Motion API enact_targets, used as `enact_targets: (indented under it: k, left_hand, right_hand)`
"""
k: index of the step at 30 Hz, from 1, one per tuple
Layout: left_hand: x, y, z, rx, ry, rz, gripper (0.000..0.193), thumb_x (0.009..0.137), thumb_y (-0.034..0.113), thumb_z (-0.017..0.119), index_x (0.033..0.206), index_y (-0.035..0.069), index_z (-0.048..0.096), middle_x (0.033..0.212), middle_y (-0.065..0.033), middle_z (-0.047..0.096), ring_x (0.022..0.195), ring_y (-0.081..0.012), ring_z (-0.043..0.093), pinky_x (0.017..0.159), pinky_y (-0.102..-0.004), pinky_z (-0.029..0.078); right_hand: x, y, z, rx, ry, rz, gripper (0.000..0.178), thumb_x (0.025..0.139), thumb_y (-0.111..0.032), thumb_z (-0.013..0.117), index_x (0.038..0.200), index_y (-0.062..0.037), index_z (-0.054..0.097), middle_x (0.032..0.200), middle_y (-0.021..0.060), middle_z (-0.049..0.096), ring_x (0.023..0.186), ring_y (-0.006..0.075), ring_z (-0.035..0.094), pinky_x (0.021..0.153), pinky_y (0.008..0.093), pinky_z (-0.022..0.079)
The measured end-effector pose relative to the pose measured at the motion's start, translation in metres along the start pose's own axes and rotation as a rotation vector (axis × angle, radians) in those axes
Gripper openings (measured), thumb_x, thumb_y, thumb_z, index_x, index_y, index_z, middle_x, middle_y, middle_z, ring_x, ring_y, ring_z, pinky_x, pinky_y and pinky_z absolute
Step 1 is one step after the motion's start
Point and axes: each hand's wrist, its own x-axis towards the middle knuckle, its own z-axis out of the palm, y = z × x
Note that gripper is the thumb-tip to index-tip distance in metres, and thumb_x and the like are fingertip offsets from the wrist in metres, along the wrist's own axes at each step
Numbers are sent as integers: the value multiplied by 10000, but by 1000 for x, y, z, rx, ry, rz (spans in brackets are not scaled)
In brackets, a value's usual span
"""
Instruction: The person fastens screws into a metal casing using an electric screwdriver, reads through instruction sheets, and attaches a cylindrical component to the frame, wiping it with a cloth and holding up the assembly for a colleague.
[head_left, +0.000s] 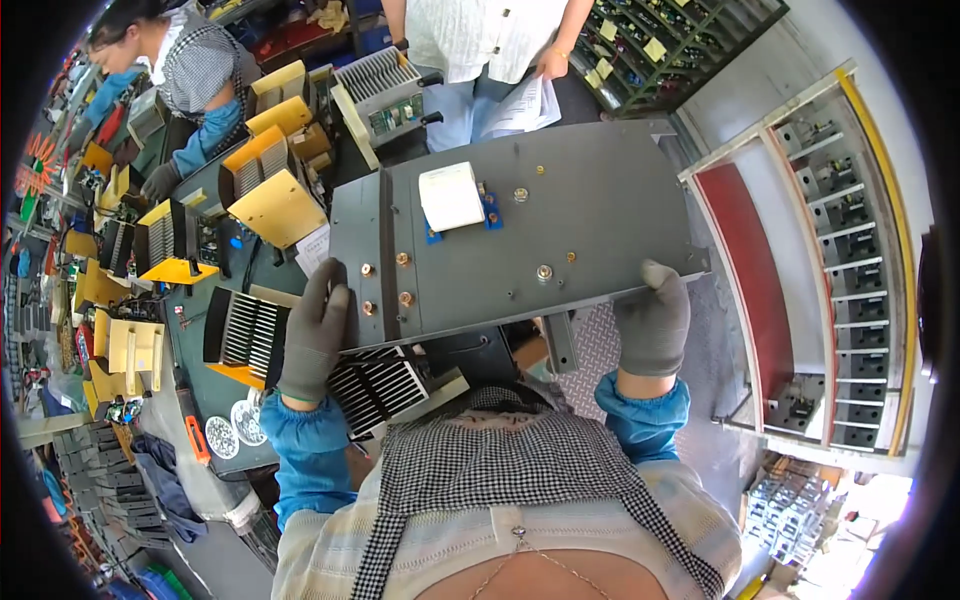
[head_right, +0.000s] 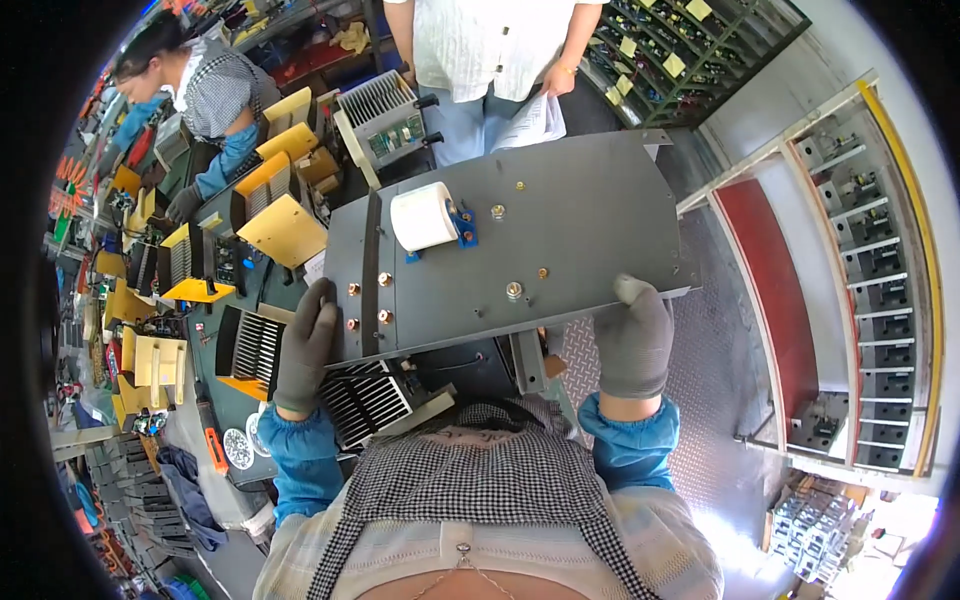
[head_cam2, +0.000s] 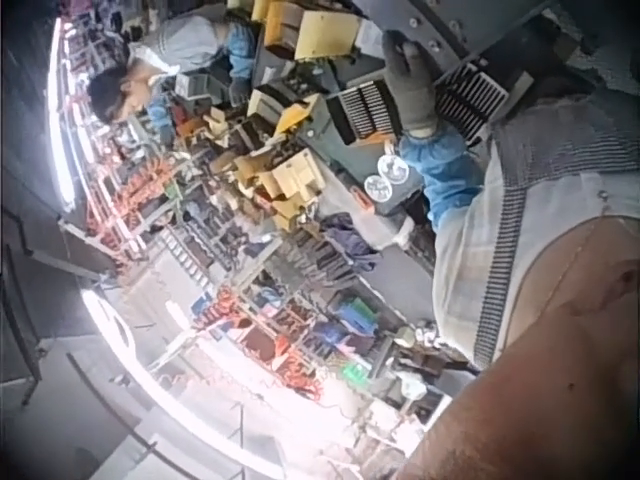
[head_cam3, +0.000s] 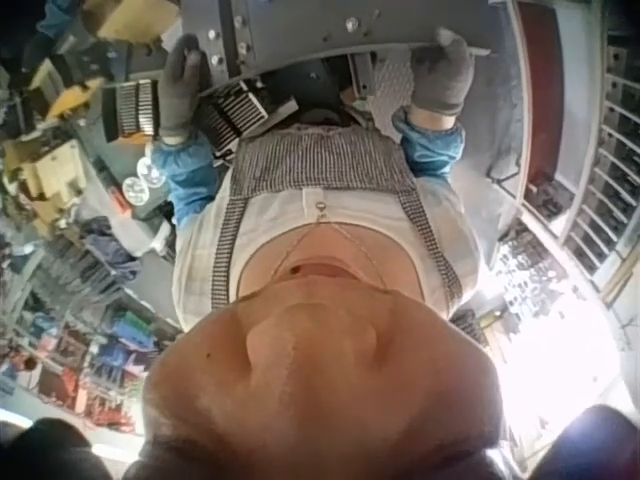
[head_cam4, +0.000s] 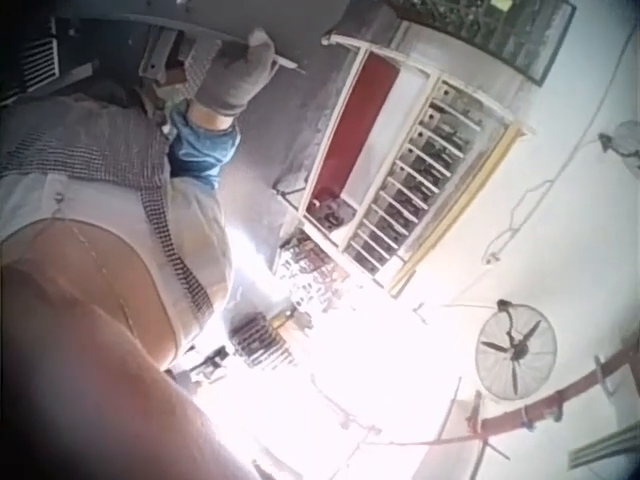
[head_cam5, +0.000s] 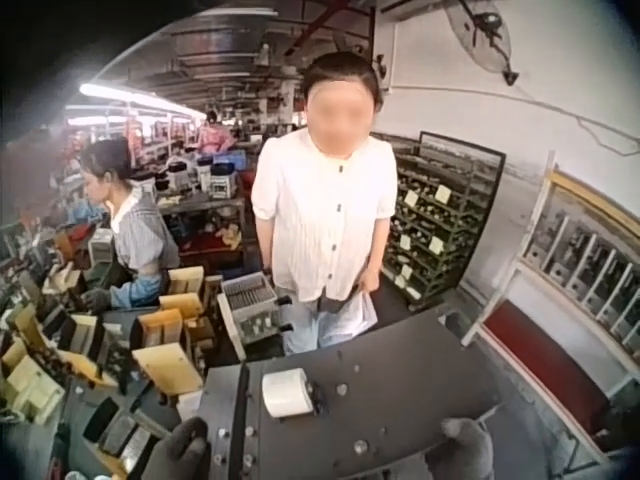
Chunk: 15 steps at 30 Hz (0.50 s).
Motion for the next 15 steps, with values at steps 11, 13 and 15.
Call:
enact_targets:
  k: [11, 13, 15]
  left_hand:
    - [-15, 10, 2, -86, -20, -134, 463, 1068, 231, 527, 1463, -9, 502, 1297, -237, 663, 1163, -286, 664, 1007, -337, 499]
    - [-15, 9, 2, -52, -10, -128, 465, 1065, 239, 523, 1466, 3, 506, 1297, -240, 658, 1147, -284, 669, 985, -344, 512]
    - [-13, 5, 2, -40, -5, -113, 465, 1063, 237, 528, 1467, 9, 507, 1286, -242, 659, 1138, -286, 673, 973, -349, 518]
  right_hand:
    - [-14, 1, 3, -104, 70, -8, 406, 848, -140, 572, 1210, 39, 619, 1166, 113, 650, 1088, 242, 618, 987, 383, 470]
    - [-13, 0, -2, -116, 73, 21, 408, 852, -147, 569, 1213, 35, 620, 1166, 118, 651, 1080, 248, 624, 978, 383, 477]
    - [-10, 0, -7, -91, 54, 22, 344, 865, -136, 593, 1169, 14, 650, 1128, 99, 679, 1037, 231, 656, 937, 366, 510]
